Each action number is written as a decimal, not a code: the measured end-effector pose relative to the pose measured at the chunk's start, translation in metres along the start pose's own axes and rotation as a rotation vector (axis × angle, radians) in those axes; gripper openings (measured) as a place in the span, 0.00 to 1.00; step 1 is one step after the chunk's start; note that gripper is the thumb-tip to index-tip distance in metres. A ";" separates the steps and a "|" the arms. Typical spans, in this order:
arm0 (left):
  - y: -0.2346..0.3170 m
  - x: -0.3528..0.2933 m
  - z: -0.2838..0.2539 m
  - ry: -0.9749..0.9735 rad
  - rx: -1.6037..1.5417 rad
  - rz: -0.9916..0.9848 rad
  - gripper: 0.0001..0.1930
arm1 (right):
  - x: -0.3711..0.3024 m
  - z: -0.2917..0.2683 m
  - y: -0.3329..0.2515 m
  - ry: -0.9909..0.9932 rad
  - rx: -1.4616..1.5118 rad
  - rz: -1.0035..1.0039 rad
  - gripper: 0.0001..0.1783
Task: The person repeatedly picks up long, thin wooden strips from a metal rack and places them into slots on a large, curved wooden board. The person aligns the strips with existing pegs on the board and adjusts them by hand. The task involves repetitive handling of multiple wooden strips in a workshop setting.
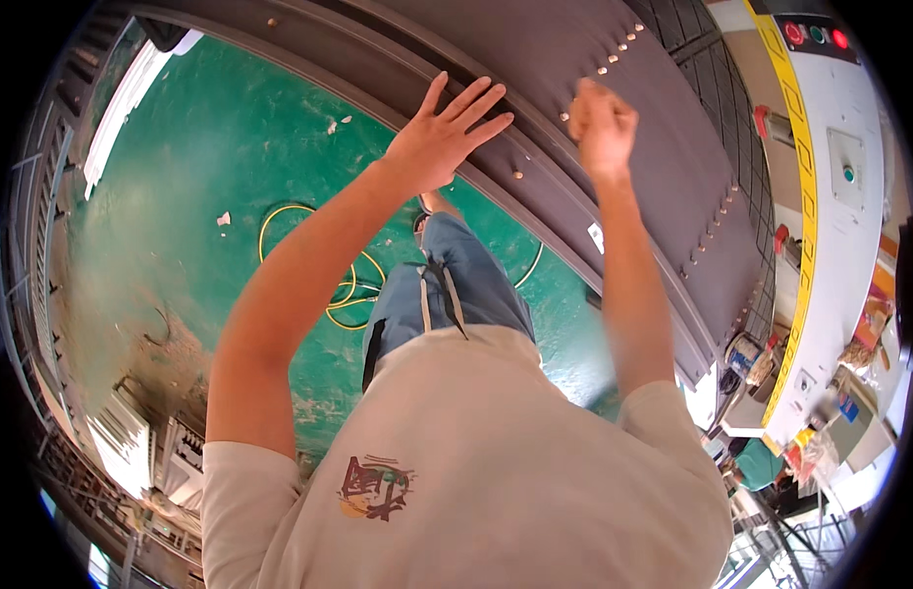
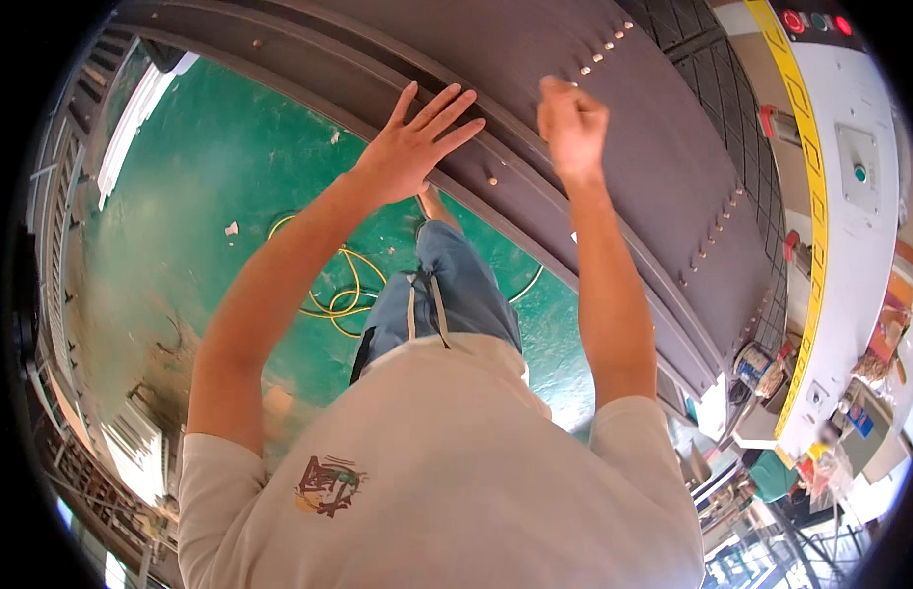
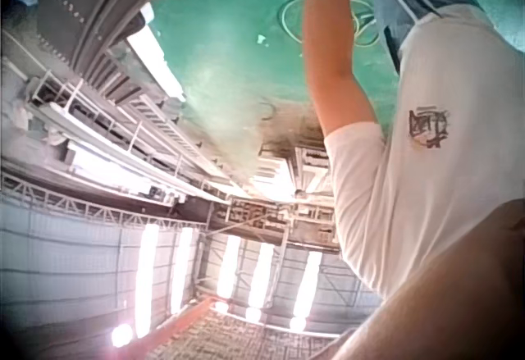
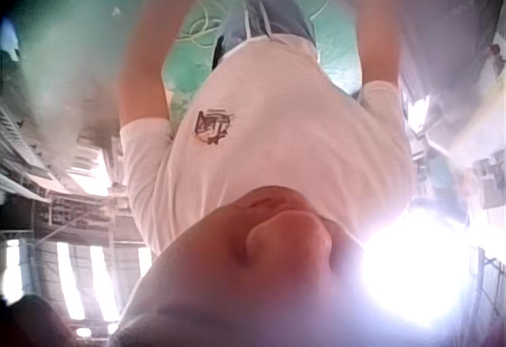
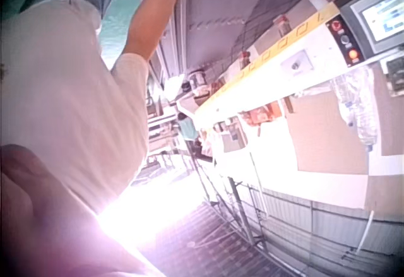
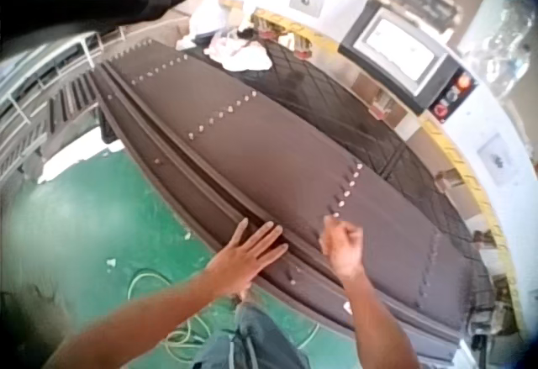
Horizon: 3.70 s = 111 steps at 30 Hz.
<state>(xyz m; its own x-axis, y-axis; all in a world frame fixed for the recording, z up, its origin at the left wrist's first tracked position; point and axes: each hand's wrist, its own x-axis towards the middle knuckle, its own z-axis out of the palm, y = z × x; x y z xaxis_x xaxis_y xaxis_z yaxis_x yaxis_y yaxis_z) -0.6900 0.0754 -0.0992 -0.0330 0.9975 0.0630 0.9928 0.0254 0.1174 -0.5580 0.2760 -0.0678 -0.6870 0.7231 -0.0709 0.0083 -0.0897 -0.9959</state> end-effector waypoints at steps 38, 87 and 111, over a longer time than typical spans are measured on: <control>0.452 0.145 0.031 -0.317 -0.110 0.150 0.57 | -0.234 -0.400 0.001 0.064 0.264 -0.143 0.17; 0.511 0.131 0.049 -0.177 0.117 -0.014 0.54 | -0.402 -0.682 0.012 0.195 0.322 -0.124 0.24; 0.384 0.068 0.035 0.423 -1.910 -1.457 0.42 | -0.194 -0.362 0.041 0.098 0.343 0.275 0.29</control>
<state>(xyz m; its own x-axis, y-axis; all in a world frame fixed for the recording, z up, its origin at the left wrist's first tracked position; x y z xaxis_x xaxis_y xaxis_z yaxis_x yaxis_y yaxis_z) -0.3071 0.1551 -0.0846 -0.5490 0.3488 -0.7595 -0.7894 0.0821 0.6083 -0.1611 0.3799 -0.1154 -0.6204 0.7007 -0.3523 -0.0712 -0.4976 -0.8645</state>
